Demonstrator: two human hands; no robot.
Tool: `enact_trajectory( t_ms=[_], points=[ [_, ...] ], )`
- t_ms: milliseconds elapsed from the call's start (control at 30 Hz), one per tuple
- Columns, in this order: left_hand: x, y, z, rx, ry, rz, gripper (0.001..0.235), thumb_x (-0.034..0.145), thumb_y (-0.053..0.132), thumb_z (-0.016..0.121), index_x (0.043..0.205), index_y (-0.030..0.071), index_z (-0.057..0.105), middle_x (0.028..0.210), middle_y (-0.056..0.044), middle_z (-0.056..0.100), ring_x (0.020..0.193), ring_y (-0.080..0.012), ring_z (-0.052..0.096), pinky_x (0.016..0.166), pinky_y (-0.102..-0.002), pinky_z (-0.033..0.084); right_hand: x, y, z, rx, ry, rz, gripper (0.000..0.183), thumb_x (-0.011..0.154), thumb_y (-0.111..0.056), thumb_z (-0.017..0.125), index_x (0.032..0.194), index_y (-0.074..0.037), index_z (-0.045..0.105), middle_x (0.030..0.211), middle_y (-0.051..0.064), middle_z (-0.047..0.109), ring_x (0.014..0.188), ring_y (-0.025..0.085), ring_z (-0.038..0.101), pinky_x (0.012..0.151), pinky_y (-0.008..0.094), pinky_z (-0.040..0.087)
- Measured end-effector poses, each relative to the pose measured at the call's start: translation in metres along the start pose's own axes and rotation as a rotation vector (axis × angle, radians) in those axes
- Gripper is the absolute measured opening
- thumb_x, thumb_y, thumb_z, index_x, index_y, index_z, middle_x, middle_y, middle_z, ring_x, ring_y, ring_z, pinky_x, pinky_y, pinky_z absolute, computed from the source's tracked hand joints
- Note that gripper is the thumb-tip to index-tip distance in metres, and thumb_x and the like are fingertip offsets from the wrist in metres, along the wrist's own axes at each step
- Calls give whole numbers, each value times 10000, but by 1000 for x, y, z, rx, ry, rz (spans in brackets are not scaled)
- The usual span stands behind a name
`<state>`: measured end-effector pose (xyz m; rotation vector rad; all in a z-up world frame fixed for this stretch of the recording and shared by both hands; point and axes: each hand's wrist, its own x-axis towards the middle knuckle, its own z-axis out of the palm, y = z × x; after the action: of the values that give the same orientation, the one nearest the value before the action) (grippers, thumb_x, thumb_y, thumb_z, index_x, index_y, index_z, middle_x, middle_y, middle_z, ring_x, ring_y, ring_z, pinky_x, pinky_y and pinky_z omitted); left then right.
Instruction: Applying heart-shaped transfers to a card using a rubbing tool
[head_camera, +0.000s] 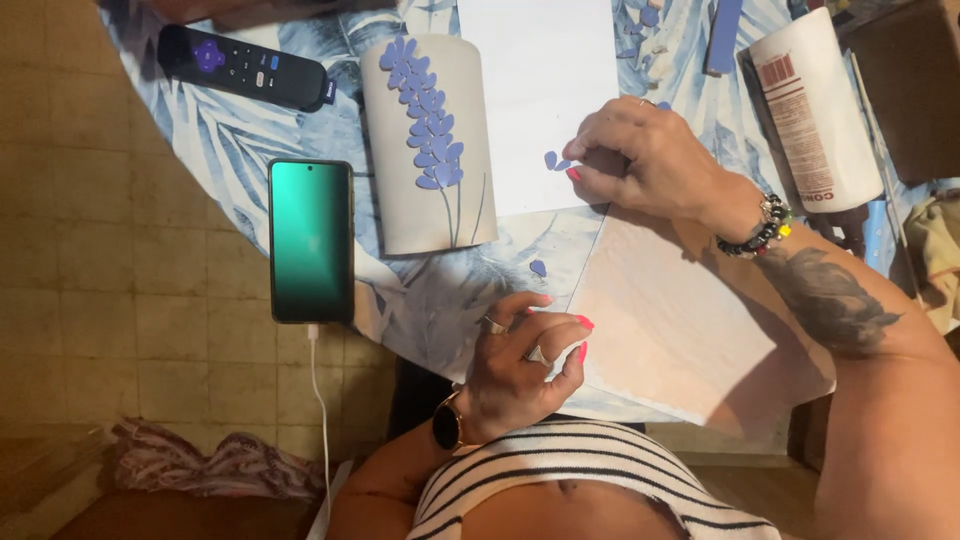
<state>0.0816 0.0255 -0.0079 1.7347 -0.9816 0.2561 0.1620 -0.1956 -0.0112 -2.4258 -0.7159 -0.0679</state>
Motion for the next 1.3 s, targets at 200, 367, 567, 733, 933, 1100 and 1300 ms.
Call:
enact_trajectory(
  t_ms=[200,367,567,733,933,1100,1300],
  points=[
    [-1,1,0,4,2,-21,159,689,-43,529,828,34,519,825,-21,598,731,-158,563,821,-314,419,1,-1,1,-17,-1,14,127,791,-89,620,889,-10,605,828,95,569,740,217,536,645,306,440],
    [0,1,0,3,4,-24,159,690,-51,537,820,39,519,818,-11,597,728,-151,564,812,-302,419,3,-1,3,-54,2,3,155,761,-98,653,879,-11,601,831,98,574,707,209,547,593,289,447],
    [-1,0,-1,-1,-1,-38,142,708,-31,530,825,48,516,829,-13,595,782,-201,541,766,-303,438,2,0,5,-72,-2,-3,157,774,-102,628,895,-4,607,832,105,574,707,207,544,587,284,451],
    [-5,0,1,6,3,-52,175,694,-37,544,841,56,525,829,-11,593,830,-234,530,764,-306,442,2,0,6,-103,-9,4,155,787,-123,617,887,-5,610,838,107,578,707,211,547,582,297,459],
    [-4,-1,0,-3,6,-43,195,686,-39,557,858,49,529,822,-24,596,818,-229,541,797,-317,432,1,-1,5,-79,-6,34,156,779,-105,621,902,-12,603,831,95,564,684,190,539,571,273,447],
    [-3,-1,1,-4,20,-24,168,697,-43,549,844,35,528,815,-28,599,776,-213,550,810,-324,422,1,-2,6,-43,5,37,155,782,-89,621,907,-2,594,832,99,559,683,193,544,574,271,448],
    [-4,0,0,-6,7,-40,180,691,-39,543,851,44,537,809,-29,599,822,-226,537,798,-314,423,3,-6,5,-44,4,47,135,786,-69,605,893,12,589,855,108,571,710,200,561,594,275,458]
  ],
)
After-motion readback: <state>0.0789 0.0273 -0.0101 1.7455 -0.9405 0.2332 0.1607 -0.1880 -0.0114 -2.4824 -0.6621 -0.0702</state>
